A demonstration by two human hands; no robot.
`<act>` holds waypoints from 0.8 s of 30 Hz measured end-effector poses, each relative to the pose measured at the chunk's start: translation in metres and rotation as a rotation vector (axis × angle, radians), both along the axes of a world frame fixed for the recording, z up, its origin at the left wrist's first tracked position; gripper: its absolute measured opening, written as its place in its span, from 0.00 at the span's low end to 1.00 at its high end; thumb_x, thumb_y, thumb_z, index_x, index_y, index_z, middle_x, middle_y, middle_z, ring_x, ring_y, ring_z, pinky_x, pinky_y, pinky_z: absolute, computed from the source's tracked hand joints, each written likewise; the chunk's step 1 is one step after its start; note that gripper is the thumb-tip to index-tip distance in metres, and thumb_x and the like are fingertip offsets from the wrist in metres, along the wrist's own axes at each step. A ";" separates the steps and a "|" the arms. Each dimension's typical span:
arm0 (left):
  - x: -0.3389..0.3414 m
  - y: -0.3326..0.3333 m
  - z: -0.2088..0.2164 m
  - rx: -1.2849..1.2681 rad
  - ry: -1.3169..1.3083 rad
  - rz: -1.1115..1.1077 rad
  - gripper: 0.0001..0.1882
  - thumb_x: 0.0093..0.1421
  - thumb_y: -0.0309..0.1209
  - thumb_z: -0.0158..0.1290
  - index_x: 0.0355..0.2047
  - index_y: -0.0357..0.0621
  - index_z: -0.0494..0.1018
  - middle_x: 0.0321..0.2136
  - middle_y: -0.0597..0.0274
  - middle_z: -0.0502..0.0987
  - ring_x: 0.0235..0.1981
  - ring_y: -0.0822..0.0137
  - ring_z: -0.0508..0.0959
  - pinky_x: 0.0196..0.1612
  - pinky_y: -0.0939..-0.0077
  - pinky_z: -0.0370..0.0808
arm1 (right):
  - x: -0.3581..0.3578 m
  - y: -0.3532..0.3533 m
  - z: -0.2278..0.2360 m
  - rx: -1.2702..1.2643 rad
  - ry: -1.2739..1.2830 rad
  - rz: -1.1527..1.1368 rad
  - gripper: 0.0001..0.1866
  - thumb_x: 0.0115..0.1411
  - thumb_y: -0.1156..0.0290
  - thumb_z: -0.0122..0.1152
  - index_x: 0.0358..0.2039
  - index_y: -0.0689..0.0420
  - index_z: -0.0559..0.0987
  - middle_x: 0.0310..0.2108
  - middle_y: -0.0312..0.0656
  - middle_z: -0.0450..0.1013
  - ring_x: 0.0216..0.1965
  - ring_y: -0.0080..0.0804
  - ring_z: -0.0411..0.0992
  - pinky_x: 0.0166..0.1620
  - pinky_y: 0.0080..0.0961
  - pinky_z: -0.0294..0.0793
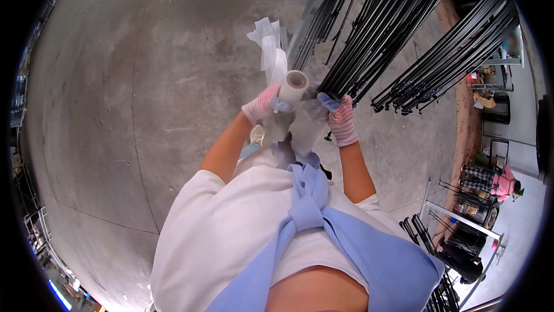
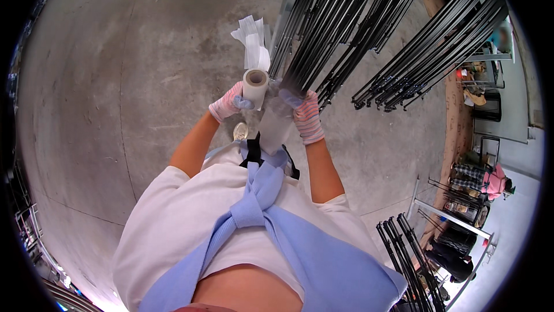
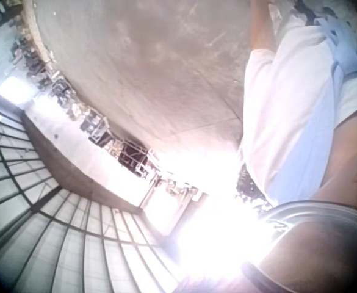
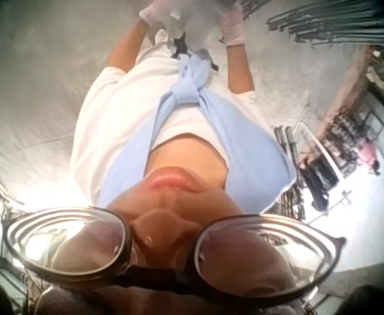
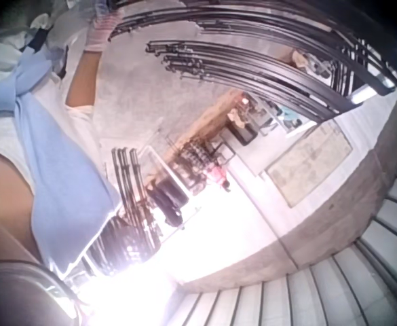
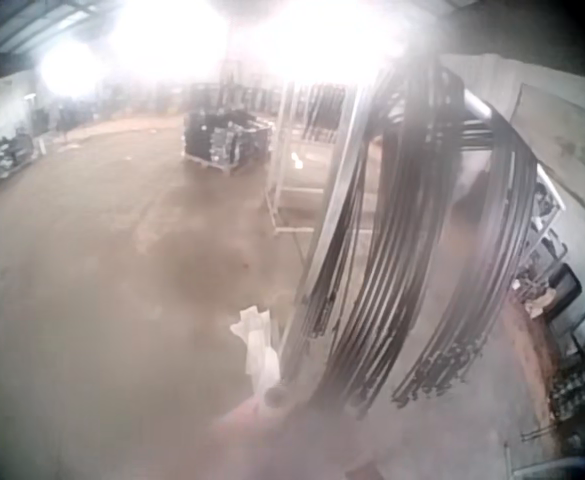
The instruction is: The person wraps bundles of long black metal rods with white protective film in a warehouse. They pull film from a roll, encircle the rod bundle, and smooth the film along the length of the rods, repeating this process for multiple bundles.
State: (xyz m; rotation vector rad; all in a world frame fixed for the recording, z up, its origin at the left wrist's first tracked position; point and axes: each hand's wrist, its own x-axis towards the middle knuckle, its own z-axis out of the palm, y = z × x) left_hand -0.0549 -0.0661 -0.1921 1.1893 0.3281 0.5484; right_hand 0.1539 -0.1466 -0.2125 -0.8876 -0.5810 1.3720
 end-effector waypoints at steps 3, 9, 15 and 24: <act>-0.010 -0.008 0.008 0.063 0.024 0.061 0.32 0.34 0.36 0.56 0.42 0.38 0.63 0.33 0.63 0.68 0.36 0.74 0.65 0.41 0.78 0.63 | -0.007 0.001 0.020 -0.017 -0.007 0.097 0.11 0.50 0.83 0.43 0.35 0.61 0.70 0.34 0.42 0.70 0.35 0.30 0.70 0.41 0.23 0.70; -0.019 -0.039 0.053 0.156 0.066 0.098 0.31 0.36 0.33 0.57 0.43 0.41 0.62 0.34 0.62 0.68 0.38 0.69 0.67 0.44 0.75 0.63 | -0.027 0.003 0.045 -0.024 -0.220 -0.048 0.08 0.44 0.81 0.56 0.28 0.62 0.73 0.25 0.41 0.72 0.26 0.28 0.71 0.31 0.22 0.71; 0.015 -0.052 0.082 0.892 0.513 0.041 0.32 0.38 0.44 0.56 0.43 0.44 0.61 0.31 0.48 0.68 0.34 0.51 0.69 0.36 0.65 0.67 | -0.017 0.004 0.037 -0.054 -0.116 -0.028 0.06 0.51 0.75 0.49 0.29 0.60 0.73 0.27 0.42 0.71 0.26 0.29 0.70 0.31 0.25 0.71; 0.040 -0.065 0.084 0.960 0.699 0.100 0.32 0.41 0.44 0.54 0.44 0.42 0.59 0.29 0.47 0.70 0.30 0.49 0.70 0.33 0.65 0.69 | -0.037 -0.058 0.061 0.117 0.008 -0.206 0.27 0.48 0.66 0.55 0.47 0.58 0.59 0.41 0.41 0.62 0.43 0.30 0.61 0.50 0.26 0.56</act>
